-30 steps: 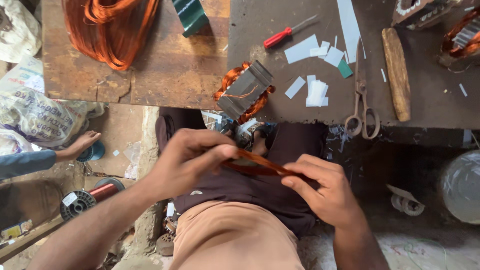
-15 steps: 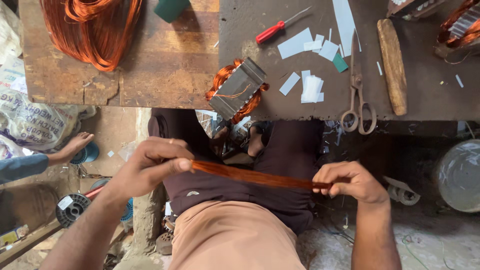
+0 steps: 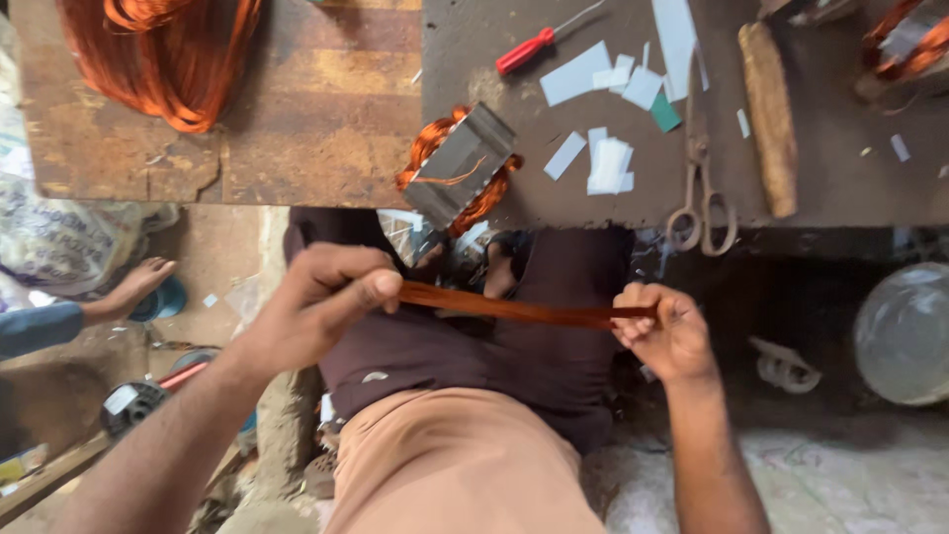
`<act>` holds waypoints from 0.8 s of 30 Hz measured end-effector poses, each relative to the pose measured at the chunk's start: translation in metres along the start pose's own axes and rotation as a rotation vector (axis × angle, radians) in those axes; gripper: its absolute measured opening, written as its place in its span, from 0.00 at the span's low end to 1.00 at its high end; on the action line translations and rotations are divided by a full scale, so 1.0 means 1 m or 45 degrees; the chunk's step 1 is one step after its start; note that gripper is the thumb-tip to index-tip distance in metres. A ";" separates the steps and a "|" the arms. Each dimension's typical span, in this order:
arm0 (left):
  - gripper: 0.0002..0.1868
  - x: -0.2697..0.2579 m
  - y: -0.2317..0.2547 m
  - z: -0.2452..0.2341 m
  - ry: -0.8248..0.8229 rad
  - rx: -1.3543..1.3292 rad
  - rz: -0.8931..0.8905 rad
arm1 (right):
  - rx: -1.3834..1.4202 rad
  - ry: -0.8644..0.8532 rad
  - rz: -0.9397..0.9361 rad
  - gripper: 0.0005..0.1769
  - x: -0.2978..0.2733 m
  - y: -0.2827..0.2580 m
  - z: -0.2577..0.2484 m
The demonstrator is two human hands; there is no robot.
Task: The person is winding copper wire around a metal core to create an electrical coil. They use their hands to wrap the wire tightly and insert small white paper strips between layers for insulation.
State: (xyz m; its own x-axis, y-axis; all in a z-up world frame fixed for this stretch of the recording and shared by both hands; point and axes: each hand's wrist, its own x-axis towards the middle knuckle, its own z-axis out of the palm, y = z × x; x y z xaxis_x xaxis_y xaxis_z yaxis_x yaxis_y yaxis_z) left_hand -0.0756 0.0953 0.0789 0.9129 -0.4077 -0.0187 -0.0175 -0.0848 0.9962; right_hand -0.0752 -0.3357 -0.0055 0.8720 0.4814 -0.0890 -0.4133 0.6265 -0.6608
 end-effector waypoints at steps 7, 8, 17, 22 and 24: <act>0.19 0.014 -0.021 0.021 0.046 -0.454 -0.410 | 0.022 0.084 0.058 0.12 -0.045 0.023 -0.094; 0.19 0.016 -0.025 0.027 0.058 -0.468 -0.439 | 0.031 0.110 0.025 0.11 -0.048 0.027 -0.099; 0.20 0.029 -0.057 0.078 0.241 -0.732 -0.650 | -1.784 0.881 -0.568 0.05 -0.008 0.014 0.032; 0.20 0.036 -0.042 0.078 0.249 -0.752 -0.710 | -2.287 0.121 -0.703 0.15 0.035 0.039 0.133; 0.19 0.031 -0.036 0.075 0.271 -0.836 -0.726 | -2.287 0.082 -0.654 0.15 0.044 0.049 0.144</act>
State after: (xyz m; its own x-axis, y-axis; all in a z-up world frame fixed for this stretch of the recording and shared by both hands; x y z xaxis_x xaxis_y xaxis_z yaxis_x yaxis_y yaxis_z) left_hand -0.0767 0.0177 0.0360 0.7691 -0.2798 -0.5747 0.6391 0.3413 0.6892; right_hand -0.0947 -0.1960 0.0656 0.8306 0.4314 0.3520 0.5568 -0.6481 -0.5195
